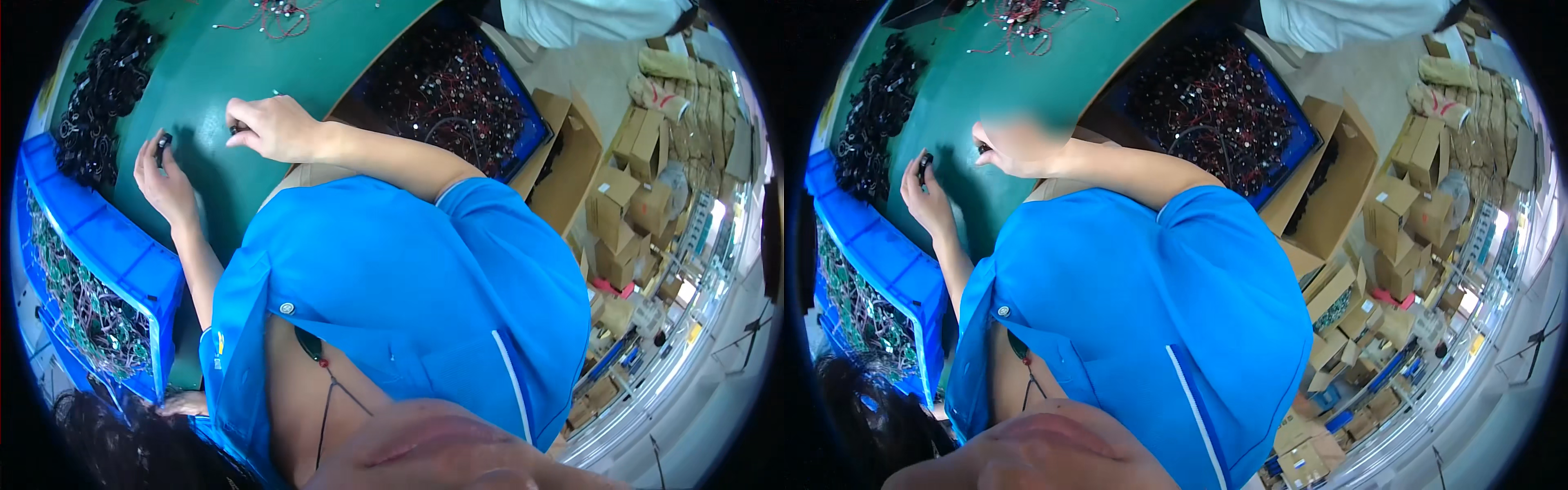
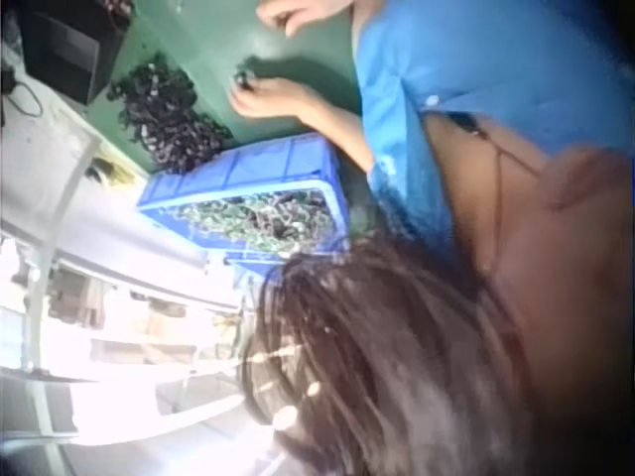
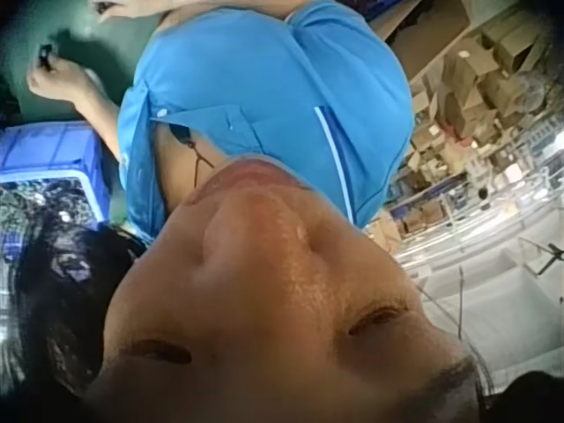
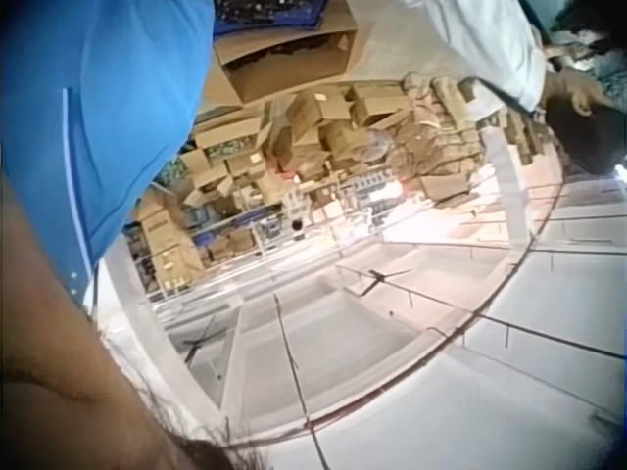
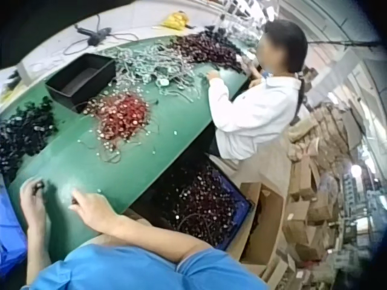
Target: Manually assembling small electronic parts and placing them into containers at a factory workstation.
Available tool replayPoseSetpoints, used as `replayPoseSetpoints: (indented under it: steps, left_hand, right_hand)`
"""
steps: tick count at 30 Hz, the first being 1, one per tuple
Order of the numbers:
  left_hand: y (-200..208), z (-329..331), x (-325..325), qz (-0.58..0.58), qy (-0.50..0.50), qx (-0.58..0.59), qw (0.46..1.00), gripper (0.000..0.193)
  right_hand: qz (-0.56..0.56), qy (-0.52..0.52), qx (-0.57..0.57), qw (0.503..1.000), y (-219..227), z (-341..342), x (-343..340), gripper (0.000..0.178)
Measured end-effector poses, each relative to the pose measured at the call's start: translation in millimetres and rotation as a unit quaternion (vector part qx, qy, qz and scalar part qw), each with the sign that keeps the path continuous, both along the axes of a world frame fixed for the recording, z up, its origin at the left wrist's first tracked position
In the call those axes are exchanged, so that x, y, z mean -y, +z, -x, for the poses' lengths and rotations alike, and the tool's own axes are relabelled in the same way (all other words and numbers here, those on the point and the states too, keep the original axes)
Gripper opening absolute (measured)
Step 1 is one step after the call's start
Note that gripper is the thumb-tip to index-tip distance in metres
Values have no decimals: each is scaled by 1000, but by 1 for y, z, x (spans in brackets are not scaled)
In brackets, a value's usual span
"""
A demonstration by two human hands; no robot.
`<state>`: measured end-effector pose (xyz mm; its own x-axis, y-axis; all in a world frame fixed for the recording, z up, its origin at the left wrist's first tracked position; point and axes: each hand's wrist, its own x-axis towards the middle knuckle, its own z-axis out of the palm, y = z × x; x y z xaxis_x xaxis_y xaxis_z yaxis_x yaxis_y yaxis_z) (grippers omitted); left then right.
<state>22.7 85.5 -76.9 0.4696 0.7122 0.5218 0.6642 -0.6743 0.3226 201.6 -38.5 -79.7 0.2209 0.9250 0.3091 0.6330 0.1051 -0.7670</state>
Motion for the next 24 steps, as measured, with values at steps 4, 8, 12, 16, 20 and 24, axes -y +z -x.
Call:
replayPoseSetpoints:
  steps: [4, 8, 12, 16, 20, 24]
  left_hand:
    - [14, -15, 41, 120, -41, 3, 992, 23]
    - [16, -24, 65, 343, -59, 75, 934, 24]
    - [15, -30, 73, 549, -74, 271, 787, 25]
    - [10, -26, 70, 638, -87, 335, 688, 29]
    - [13, -24, 72, 608, -87, 326, 719, 29]
    - [13, -18, 73, 565, -70, 320, 757, 29]
  right_hand:
    - [38, -1, -138, 990, 8, -2, -3, 15]
    - [-22, -2, -131, 991, 2, 3, -4, 11]
    - [-88, -2, -43, 995, -9, 11, -4, 8]
    - [-85, 46, -92, 991, -13, 9, -2, 8]
    - [48, 38, -197, 978, -3, 9, -1, 8]
    - [128, 45, -130, 982, 12, 8, -2, 10]
